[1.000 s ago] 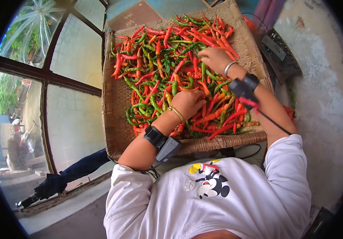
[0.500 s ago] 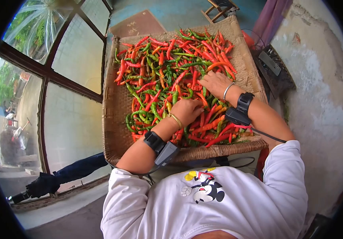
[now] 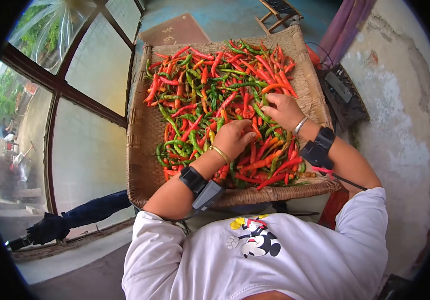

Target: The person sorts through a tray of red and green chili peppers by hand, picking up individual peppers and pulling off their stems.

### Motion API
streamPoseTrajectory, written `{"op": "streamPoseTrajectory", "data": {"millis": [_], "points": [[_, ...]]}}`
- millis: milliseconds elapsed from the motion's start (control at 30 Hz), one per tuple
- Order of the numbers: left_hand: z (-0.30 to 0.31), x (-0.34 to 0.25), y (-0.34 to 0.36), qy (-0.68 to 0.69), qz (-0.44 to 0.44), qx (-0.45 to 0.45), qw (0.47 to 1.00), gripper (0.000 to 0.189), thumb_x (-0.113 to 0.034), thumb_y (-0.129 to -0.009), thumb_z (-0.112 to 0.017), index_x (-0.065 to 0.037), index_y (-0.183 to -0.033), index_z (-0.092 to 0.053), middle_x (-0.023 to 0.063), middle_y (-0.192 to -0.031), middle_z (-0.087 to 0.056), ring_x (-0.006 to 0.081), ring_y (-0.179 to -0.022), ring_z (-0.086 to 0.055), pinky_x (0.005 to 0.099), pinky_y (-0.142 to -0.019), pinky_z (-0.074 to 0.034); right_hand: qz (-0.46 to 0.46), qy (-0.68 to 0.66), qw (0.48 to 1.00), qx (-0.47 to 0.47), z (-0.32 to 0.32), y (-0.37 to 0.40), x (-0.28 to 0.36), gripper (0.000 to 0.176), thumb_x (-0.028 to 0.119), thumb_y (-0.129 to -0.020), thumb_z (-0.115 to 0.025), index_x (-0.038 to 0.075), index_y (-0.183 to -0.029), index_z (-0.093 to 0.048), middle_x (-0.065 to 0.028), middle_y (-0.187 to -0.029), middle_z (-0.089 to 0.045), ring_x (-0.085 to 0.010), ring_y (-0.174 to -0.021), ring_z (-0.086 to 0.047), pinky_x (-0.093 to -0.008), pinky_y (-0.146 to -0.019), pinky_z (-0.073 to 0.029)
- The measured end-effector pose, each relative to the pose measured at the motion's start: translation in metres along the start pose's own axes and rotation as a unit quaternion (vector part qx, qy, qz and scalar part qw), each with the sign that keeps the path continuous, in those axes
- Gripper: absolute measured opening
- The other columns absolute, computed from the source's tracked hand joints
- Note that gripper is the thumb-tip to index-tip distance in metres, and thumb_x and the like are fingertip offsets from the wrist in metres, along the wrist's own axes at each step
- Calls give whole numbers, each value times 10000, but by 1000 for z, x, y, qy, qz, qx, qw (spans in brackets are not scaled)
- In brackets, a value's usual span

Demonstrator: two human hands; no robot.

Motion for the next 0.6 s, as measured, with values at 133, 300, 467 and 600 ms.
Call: {"op": "streamPoseTrajectory", "data": {"millis": [133,300,467,600], "points": [[0,-1,0,260,46,-29,964,301,-210,-802,-577,17,-1000,-560,113,-702,-589,178,-634,-575,291,-578,-453,-162,-531,831,29,-10,6,17,158,177,-816,-554,35,-882,-570,-2,-716,-549,-77,-612,-525,-237,-532,-478],[4,-3,3,194,76,-12,978,226,-208,-800,-583,7,-743,-541,103,-522,-489,182,-454,-450,305,-462,-382,-134,-526,840,3,-32,-1,17,135,187,-841,-528,56,-815,-552,8,-631,-547,-70,-517,-521,-190,-437,-409],[-1,-4,1,19,22,69,997,162,-151,-776,-604,-1,-831,-580,79,-630,-555,148,-515,-520,273,-498,-432,-251,-648,713,90,-65,14,-5,190,272,-833,-524,94,-774,-554,18,-548,-501,-66,-414,-412,-192,-377,-297],[-3,-26,5,15,-87,23,996,204,-88,-721,-635,-7,-900,-582,112,-734,-600,246,-643,-596,295,-574,-472,-336,-664,660,105,-68,16,-19,212,276,-840,-507,103,-729,-557,17,-514,-483,-88,-388,-391,-230,-364,-277]]}}
Point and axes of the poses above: each hand's wrist, its own y-axis away from the middle knuckle, its own z-axis out of the back of the hand, x = y × z, the point moved 5 cm from there along -y, towards the middle knuckle
